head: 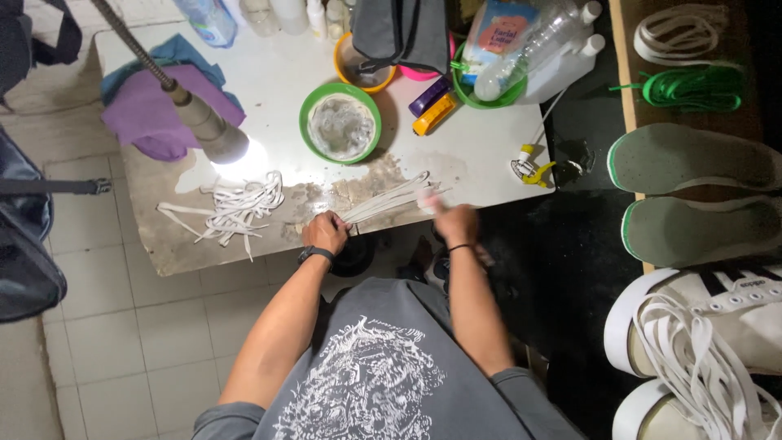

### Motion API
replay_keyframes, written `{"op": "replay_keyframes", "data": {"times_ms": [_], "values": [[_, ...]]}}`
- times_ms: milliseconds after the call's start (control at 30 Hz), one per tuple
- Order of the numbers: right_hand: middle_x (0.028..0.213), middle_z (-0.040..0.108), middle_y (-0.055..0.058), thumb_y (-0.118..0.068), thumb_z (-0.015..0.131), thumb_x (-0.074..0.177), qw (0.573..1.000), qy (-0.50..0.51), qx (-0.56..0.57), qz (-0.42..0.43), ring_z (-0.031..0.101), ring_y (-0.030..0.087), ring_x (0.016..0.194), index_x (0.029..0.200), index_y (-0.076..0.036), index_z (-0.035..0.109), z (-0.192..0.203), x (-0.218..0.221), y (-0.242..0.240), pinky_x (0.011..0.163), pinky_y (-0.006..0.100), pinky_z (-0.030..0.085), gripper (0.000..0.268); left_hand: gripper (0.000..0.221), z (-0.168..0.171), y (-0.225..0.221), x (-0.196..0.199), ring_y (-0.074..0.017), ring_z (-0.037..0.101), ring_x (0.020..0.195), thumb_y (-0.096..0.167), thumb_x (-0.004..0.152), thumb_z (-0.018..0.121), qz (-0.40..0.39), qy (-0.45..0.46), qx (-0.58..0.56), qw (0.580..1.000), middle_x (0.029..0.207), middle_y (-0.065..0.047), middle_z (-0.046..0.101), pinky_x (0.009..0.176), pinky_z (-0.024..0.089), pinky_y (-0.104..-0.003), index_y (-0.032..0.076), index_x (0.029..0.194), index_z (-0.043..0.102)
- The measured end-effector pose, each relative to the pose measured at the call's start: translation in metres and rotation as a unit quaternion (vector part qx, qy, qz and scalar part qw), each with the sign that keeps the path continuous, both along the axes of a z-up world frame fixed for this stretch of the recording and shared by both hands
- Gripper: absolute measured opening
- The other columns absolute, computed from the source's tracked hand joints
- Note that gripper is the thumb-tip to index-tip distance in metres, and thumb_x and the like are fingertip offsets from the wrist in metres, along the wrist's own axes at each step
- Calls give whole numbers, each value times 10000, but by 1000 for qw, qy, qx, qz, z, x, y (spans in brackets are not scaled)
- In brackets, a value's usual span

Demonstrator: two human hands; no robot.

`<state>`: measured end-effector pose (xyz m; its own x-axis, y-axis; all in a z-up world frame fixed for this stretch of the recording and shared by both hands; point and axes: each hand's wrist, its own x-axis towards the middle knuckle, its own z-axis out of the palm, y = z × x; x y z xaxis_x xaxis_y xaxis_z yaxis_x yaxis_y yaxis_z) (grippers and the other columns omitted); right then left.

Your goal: Brushing a bundle of white shoelaces with a cleaning brush and solution on a workbench to remove dirt.

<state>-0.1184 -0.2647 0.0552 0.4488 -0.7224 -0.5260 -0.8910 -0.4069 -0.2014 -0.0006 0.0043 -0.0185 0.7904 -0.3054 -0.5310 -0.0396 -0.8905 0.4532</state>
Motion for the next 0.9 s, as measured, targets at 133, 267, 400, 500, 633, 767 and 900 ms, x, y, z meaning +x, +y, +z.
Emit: {"op": "replay_keyframes", "data": {"times_ms": [133,267,400,500,633,767,900], "values": [[1078,733,299,-571,625,915,998,-20,-25,-52,689,439,1117,1093,89,729,63,29,25,923,503,565,692,178,-6,0,2,-357,736,1033,348,895,719,-9,-7,-2,1000,917,-92,735,906,529,-462,171,892,698],[914,756,259,-520,492,966,991,-63,75,92,700,455,1050,933,21,788,42,40,86,859,537,566,618,207,-26,5,1,-337,735,999,413,922,666,-82,-59,26,995,905,-67,706,881,536,-476,206,925,673],[1071,736,320,-613,509,936,999,-30,24,18,664,457,1153,1022,112,750,40,6,19,921,542,538,769,240,-44,8,4,-342,735,981,427,947,635,-141,-102,37,984,916,-73,697,878,525,-498,189,958,661],[1033,752,242,-668,572,916,998,-31,-28,-52,688,391,1130,1050,42,752,14,-6,-44,892,493,570,744,231,-46,8,3,-338,734,1000,448,945,619,-156,-127,45,978,943,-68,703,891,524,-512,226,985,670],[752,726,209,-580,630,927,976,-190,-30,-107,722,433,863,698,-26,730,15,-25,-20,725,460,548,607,367,-19,17,-8,-314,723,1006,508,910,629,-262,-213,30,941,1062,-77,690,899,498,-477,210,1125,617],[659,677,160,-604,633,943,965,-236,7,-117,693,365,746,632,-57,677,-1,-47,0,681,445,529,630,254,-51,12,-5,-299,716,967,257,883,576,-411,-300,39,860,1053,-75,683,876,457,-448,175,1119,612],[770,748,134,-668,641,894,970,-197,36,-135,717,395,883,720,-89,731,-10,-73,-5,749,468,563,611,289,-69,-24,2,-269,735,910,277,795,616,-460,-313,4,831,971,-58,734,887,461,-442,187,1062,680]]}}
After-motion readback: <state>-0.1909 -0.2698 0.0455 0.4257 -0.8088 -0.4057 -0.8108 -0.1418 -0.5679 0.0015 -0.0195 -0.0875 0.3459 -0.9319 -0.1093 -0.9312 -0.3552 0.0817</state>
